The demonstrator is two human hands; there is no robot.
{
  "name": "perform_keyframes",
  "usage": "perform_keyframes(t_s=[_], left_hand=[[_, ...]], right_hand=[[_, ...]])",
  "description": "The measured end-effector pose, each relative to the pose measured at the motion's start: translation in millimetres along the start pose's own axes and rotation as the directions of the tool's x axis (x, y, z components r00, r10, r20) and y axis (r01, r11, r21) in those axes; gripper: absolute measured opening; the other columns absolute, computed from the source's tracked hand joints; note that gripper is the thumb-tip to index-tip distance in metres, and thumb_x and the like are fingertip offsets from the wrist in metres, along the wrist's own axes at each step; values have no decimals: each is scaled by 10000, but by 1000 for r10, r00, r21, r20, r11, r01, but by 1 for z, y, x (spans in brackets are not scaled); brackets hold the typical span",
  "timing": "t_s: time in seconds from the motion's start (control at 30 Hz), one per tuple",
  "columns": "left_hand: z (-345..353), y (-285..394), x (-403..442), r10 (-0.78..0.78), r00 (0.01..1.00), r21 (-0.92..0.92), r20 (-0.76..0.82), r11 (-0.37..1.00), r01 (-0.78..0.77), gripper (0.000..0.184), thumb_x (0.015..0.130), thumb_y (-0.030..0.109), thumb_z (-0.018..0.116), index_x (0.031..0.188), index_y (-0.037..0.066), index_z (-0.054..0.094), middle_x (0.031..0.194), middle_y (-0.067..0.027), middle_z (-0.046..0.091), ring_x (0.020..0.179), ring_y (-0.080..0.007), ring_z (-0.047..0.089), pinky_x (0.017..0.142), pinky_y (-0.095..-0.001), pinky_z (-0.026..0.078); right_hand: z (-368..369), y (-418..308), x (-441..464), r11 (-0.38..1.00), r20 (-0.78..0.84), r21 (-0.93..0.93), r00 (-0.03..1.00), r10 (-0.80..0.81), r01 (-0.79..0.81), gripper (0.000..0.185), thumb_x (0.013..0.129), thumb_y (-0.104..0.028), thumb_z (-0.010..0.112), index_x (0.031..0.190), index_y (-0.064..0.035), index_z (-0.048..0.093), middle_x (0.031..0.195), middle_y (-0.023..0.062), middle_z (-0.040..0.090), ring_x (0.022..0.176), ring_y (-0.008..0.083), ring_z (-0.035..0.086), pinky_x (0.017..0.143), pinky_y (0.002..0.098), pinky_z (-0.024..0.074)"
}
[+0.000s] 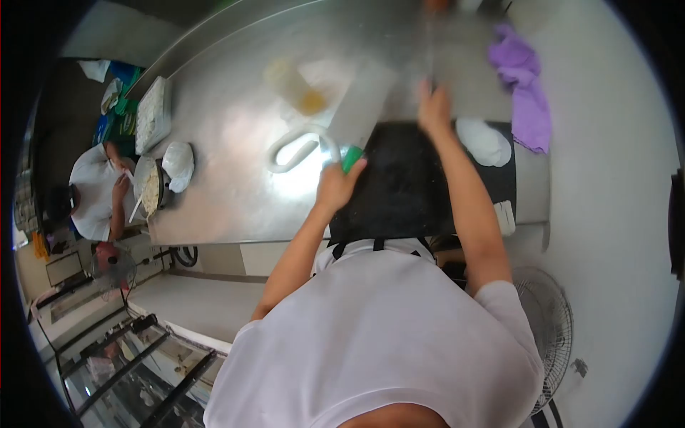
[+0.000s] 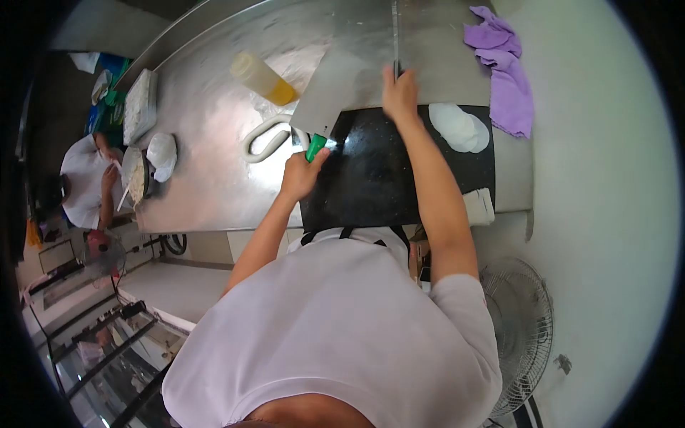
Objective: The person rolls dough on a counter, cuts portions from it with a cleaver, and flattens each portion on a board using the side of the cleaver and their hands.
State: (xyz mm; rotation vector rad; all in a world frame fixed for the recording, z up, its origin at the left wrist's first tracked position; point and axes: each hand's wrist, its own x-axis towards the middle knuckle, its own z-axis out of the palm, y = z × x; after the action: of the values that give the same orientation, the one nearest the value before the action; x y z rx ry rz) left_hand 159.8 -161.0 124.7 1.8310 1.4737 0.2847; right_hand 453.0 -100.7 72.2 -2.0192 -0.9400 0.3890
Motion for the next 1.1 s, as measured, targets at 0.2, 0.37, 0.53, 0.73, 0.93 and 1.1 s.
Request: perform_keyframes(t_s=[0.2, 0.37, 0.53, 0.73, 0.93, 1.1], left_hand=[[-5, 12, 63, 64, 998, 202, 21, 977, -67, 687, 953, 615, 637, 722, -31, 675, 633, -199, 656, 650, -376, 689, 629, -473, 509], [9, -29, 85, 28, 999, 137, 28, 990, -32, 686, 950, 612, 640, 758, -45, 678, 642, -239, 647, 673, -419, 684, 647, -509, 502], [-12, 10, 74, 170, 985, 82, -9, 982, -168, 658, 954, 603, 639, 800, -34, 689, 656, -235, 655, 680, -425, 683, 651, -512, 498], [-7, 5, 59, 145, 989, 94, -18, 985, -142, 627, 944, 588, 665, 839, -29, 703, 701, -256, 668, 704, -446, 679, 665, -515, 502], [0, 17, 68, 186, 982, 65, 15, 980, -187, 626, 939, 561, 686, 829, -54, 707, 749, -282, 674, 719, -470, 669, 670, -514, 506], [-46, 66, 56, 173, 911, -321, 374, 946, -48, 557, 920, 477, 755, 1140, -2, 577, 611, -80, 600, 666, -283, 685, 655, -436, 544]], right_hand=[[-71, -36, -89, 888, 698, -135, 678, -231, 441, 454, 1001, -399, 608, 1111, 41, 594, 1004, 320, 675, 981, 516, 647, 851, 566, 496], [-67, 7, 14, 976, 337, -136, 934, -114, 168, 536, 1063, -470, 476, 1020, 38, 641, 955, 342, 674, 967, 537, 638, 847, 575, 495], [-88, -30, -26, 817, 625, -117, 682, -381, 564, 493, 1045, -450, 505, 1033, 29, 620, 958, 329, 678, 961, 537, 639, 832, 580, 494], [-114, 1, 25, 952, 360, -164, 914, -185, 257, 531, 1023, -516, 533, 1030, 4, 641, 956, 319, 683, 922, 518, 645, 824, 574, 500], [-121, -4, -22, 826, 515, -225, 783, -350, 517, 540, 1036, -507, 523, 1018, 25, 618, 901, 316, 676, 921, 540, 631, 818, 573, 496], [-170, -15, 28, 803, 485, 472, 868, 107, -363, 479, 1047, -466, 567, 876, -22, 623, 662, 81, 580, 630, 225, 613, 624, 375, 495]])
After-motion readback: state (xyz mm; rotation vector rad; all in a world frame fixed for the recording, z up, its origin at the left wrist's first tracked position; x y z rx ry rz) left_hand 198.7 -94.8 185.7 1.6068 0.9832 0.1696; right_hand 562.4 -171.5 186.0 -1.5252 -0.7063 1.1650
